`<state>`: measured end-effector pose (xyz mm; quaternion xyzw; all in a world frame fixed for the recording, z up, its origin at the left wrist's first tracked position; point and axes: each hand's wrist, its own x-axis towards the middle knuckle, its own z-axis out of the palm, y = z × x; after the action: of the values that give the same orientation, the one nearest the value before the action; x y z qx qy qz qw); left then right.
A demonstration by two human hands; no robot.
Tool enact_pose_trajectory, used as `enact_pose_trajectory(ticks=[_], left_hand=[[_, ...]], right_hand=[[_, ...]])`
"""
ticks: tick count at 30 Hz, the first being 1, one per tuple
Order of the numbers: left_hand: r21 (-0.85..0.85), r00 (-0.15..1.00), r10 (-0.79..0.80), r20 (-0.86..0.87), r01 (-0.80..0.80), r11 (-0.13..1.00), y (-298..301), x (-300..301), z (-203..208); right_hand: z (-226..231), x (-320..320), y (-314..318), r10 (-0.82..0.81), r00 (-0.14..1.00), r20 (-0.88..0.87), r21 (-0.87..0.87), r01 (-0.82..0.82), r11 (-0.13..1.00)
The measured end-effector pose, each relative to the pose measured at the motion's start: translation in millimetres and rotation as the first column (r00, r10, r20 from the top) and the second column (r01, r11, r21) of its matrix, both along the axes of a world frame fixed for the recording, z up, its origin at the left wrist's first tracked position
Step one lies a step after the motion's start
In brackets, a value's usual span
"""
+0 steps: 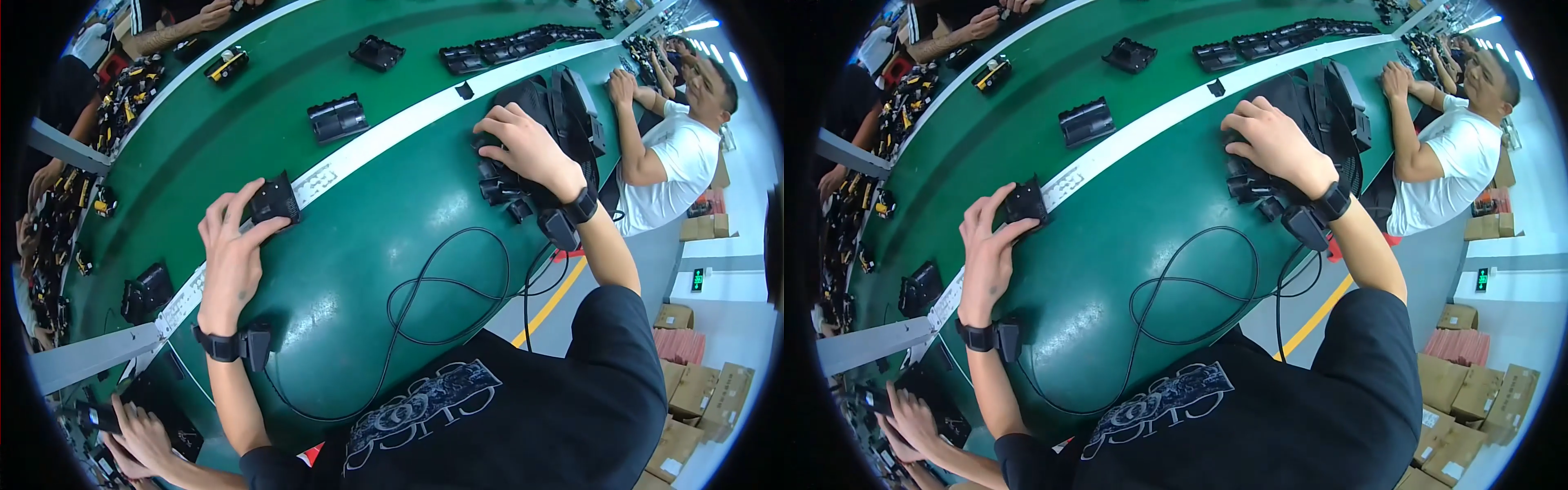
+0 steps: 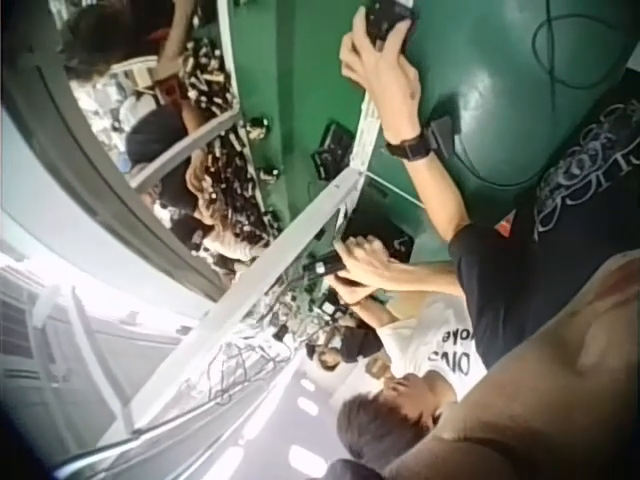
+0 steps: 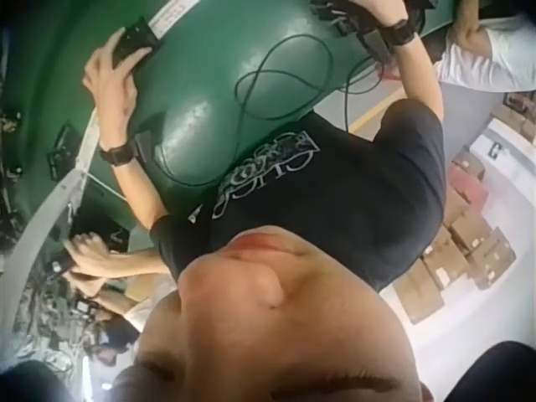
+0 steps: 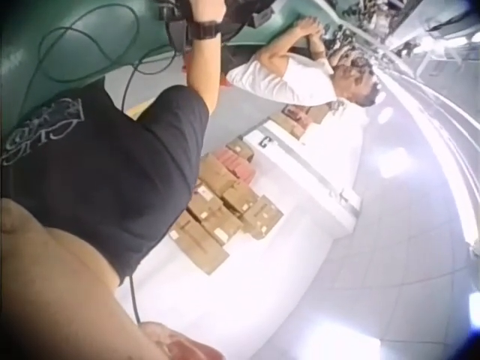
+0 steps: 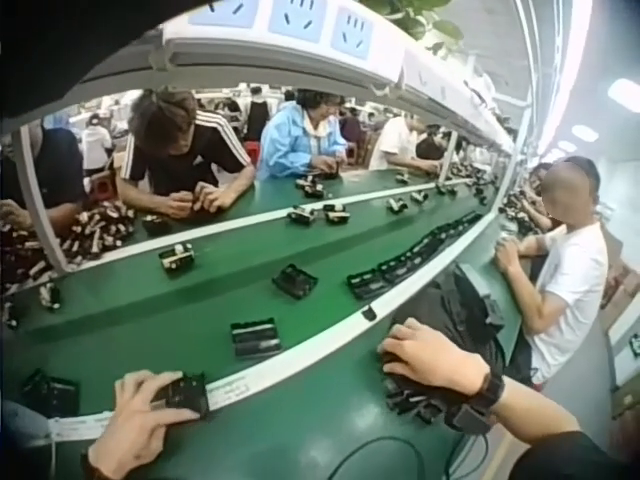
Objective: The person picks up a black plastic housing, inserts a small component into it, and presses the components together by hand. They then place the assembled unit onto a long row of similar units on the table and repeat the process.
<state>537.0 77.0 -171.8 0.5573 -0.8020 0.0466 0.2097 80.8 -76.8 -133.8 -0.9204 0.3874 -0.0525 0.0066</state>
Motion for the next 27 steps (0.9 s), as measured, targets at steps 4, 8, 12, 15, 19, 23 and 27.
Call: enact_pose_trajectory(ticks=[4, 8, 12, 15, 19, 23, 27], left_hand=[[0.071, 0.961, 0.196, -0.197, -0.185, 0.98, 14.0, -19.3, -0.5], [0.082, 0.923, 0.348, -0.164, -0.339, 0.937, 19.1, -36.1, -15.2], [0.06, 0.955, 0.261, -0.144, -0.255, 0.965, 21.0, -28.6, -6.7], [0.08, 0.962, 0.201, -0.187, -0.189, 0.979, 29.2, -24.1, -3.1], [0.124, 0.949, 0.167, -0.266, -0.138, 0.983, 31.6, -26.8, -2.7], [0.151, 0.948, 0.122, -0.295, -0.08, 0.985, 31.6, -27.1, -6.3], [0.164, 0.938, 0.103, -0.332, -0.05, 0.985, 34.7, -25.8, -17.4]], right_hand=[[-8.6, 5.1, -0.9, -0.002, 0.996, -0.089, 0.012, 0.003, 1.0], [-5.5, 10.2, -4.0, 0.043, 0.992, -0.114, 0.083, -0.034, 0.996], [1.5, 26.5, 0.9, 0.09, 0.996, -0.012, 0.133, -0.087, 0.987], [9.9, 57.3, 1.9, 0.104, 0.994, 0.029, 0.234, -0.108, 0.966], [11.5, 97.7, 6.4, 0.179, 0.984, 0.02, 0.397, -0.172, 0.901], [7.6, 131.2, 13.1, 0.346, 0.934, 0.086, 0.441, -0.347, 0.828], [2.8, 157.8, 28.1, 0.447, 0.874, 0.191, 0.477, -0.48, 0.736]])
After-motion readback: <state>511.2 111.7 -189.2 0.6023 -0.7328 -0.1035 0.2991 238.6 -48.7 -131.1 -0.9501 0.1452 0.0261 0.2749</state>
